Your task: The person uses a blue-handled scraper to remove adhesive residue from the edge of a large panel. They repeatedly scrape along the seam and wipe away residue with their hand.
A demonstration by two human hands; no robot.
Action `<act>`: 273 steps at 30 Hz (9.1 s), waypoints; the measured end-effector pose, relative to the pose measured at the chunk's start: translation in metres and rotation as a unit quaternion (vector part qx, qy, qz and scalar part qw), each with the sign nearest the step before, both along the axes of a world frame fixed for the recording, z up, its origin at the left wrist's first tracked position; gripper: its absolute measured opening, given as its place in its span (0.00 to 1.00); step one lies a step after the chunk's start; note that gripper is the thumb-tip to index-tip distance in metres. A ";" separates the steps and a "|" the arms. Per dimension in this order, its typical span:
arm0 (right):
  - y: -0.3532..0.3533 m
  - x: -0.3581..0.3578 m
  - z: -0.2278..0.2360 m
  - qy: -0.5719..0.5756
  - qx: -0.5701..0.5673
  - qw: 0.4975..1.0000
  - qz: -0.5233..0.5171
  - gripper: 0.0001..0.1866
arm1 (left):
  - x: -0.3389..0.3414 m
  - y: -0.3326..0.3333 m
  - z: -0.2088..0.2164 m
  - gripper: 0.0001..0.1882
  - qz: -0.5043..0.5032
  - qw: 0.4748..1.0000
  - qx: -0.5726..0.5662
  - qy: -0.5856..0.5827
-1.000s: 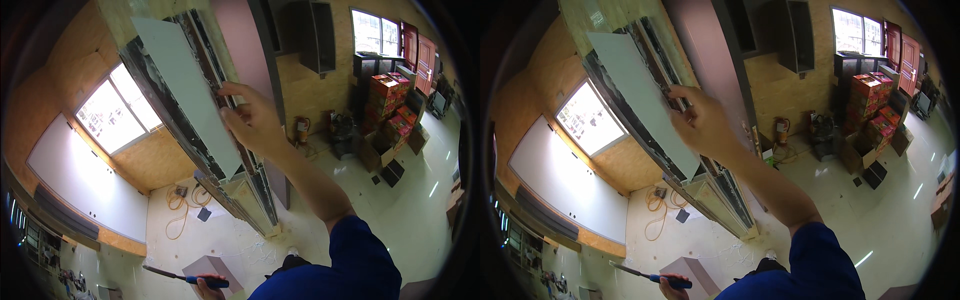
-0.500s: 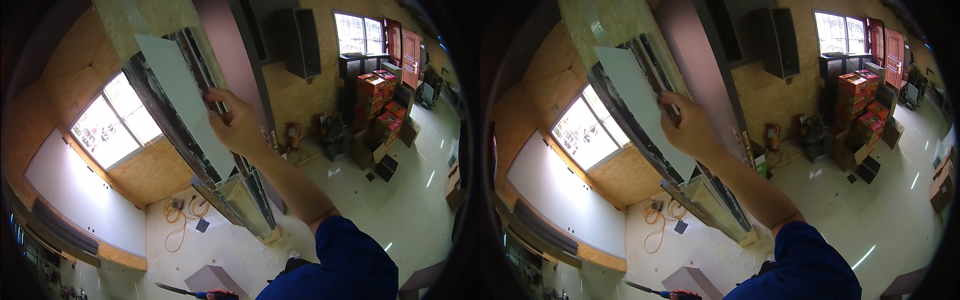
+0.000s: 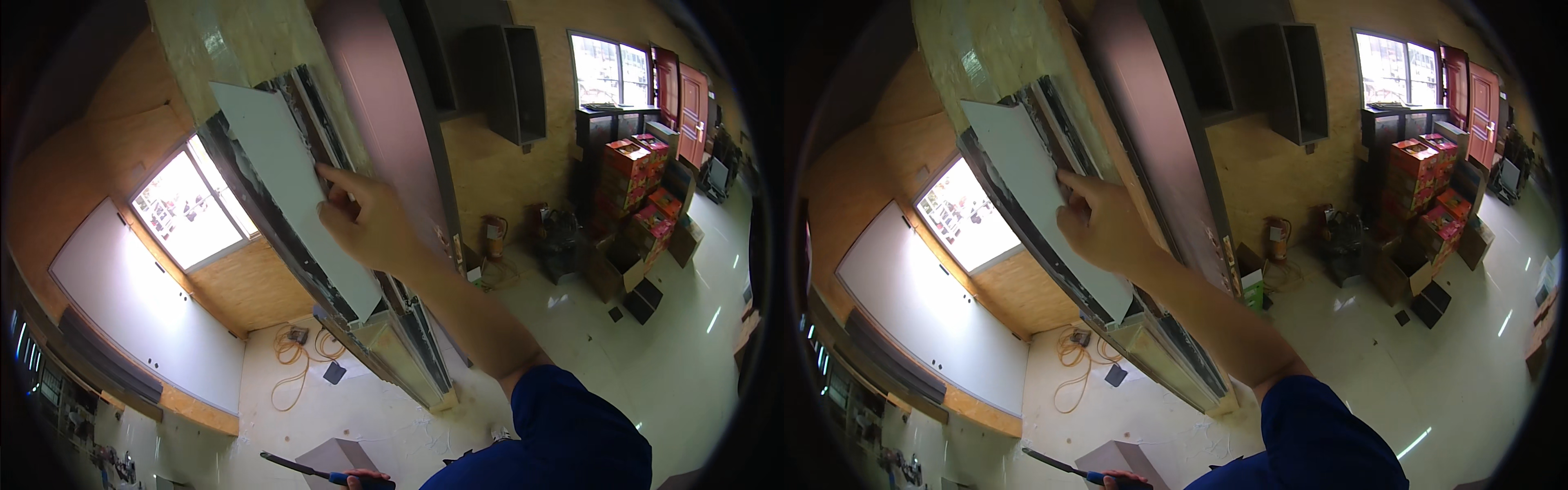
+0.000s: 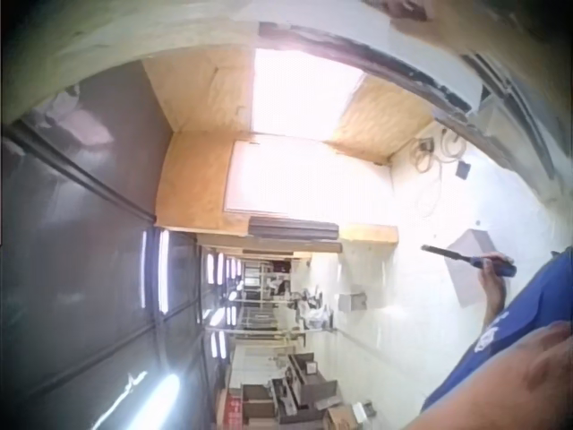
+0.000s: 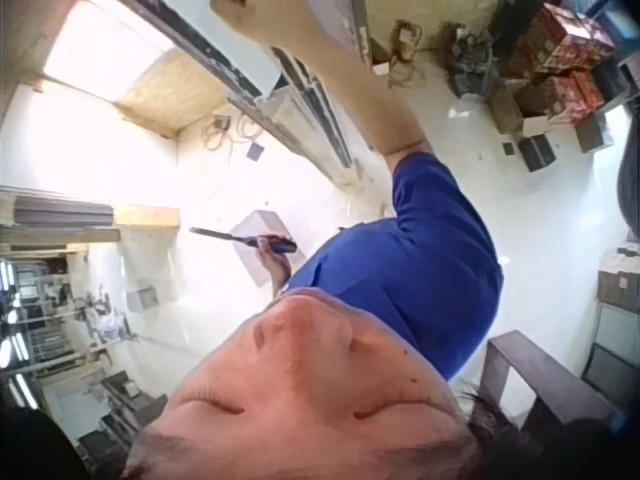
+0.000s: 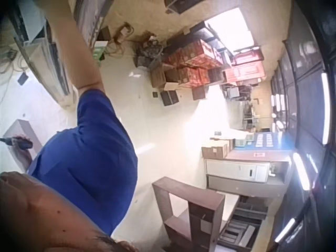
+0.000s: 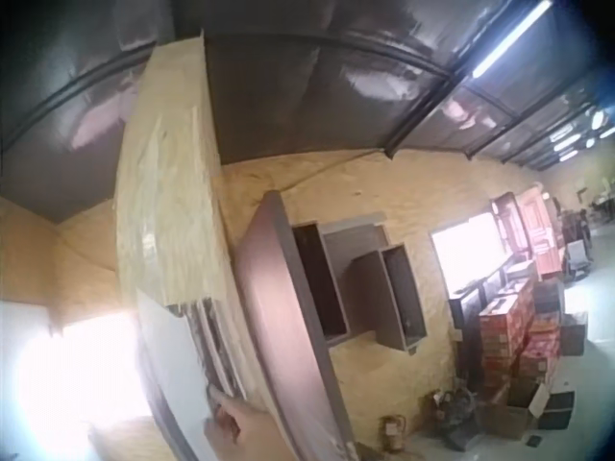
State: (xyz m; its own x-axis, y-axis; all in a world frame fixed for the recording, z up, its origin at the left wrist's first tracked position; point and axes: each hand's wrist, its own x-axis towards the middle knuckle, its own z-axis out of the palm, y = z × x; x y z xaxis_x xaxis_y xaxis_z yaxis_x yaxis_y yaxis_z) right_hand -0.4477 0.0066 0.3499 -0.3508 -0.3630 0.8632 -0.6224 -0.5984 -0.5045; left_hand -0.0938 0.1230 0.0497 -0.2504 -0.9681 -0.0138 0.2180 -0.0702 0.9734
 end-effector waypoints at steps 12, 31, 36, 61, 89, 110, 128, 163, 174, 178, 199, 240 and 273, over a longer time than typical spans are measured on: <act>-0.009 -0.018 0.029 -0.060 0.018 0.992 0.112 0.10 | -0.090 0.023 0.011 0.21 -0.011 1.000 0.001 0.020; 0.016 -0.043 0.046 0.099 0.149 0.975 0.128 0.07 | -0.054 0.013 -0.003 0.21 0.022 1.000 0.011 0.018; 0.061 -0.076 0.039 0.032 0.216 0.942 0.256 0.09 | -0.049 0.007 -0.001 0.20 0.023 1.000 0.015 0.008; -0.005 -0.054 -0.057 0.298 -0.093 0.930 -0.193 0.07 | -0.062 0.011 -0.006 0.21 0.027 1.000 0.000 0.005; 0.006 -0.070 -0.003 0.333 -0.062 0.918 -0.208 0.10 | -0.054 0.005 -0.019 0.20 0.046 0.999 0.000 0.026; 0.017 -0.089 0.056 0.351 -0.189 0.877 -0.270 0.04 | -0.059 0.006 -0.022 0.18 0.041 0.998 -0.012 0.044; 0.091 -0.100 -0.303 0.166 0.404 0.885 0.164 0.14 | -0.117 -0.013 0.008 0.20 -0.235 0.970 -0.039 0.056; 0.143 -0.113 -0.372 0.040 0.528 0.790 0.308 0.08 | -0.269 -0.063 0.092 0.19 0.017 0.966 -0.198 0.163; 0.148 -0.114 -0.381 0.019 0.562 0.760 0.325 0.09 | -0.262 -0.050 0.093 0.18 0.036 0.975 -0.170 0.141; 0.147 -0.115 -0.379 0.037 0.556 0.766 0.320 0.07 | -0.262 -0.040 0.084 0.19 0.053 0.981 -0.143 0.118; 0.140 -0.121 -0.377 0.057 0.583 0.740 0.331 0.10 | -0.271 -0.060 0.128 0.19 0.078 0.974 -0.190 0.098; 0.133 -0.115 -0.388 0.068 0.549 0.739 0.383 0.10 | -0.247 -0.061 0.173 0.16 0.045 0.981 -0.173 0.078; 0.114 -0.109 -0.381 0.100 0.512 0.741 0.422 0.11 | -0.243 -0.059 0.222 0.12 0.047 0.979 -0.197 0.028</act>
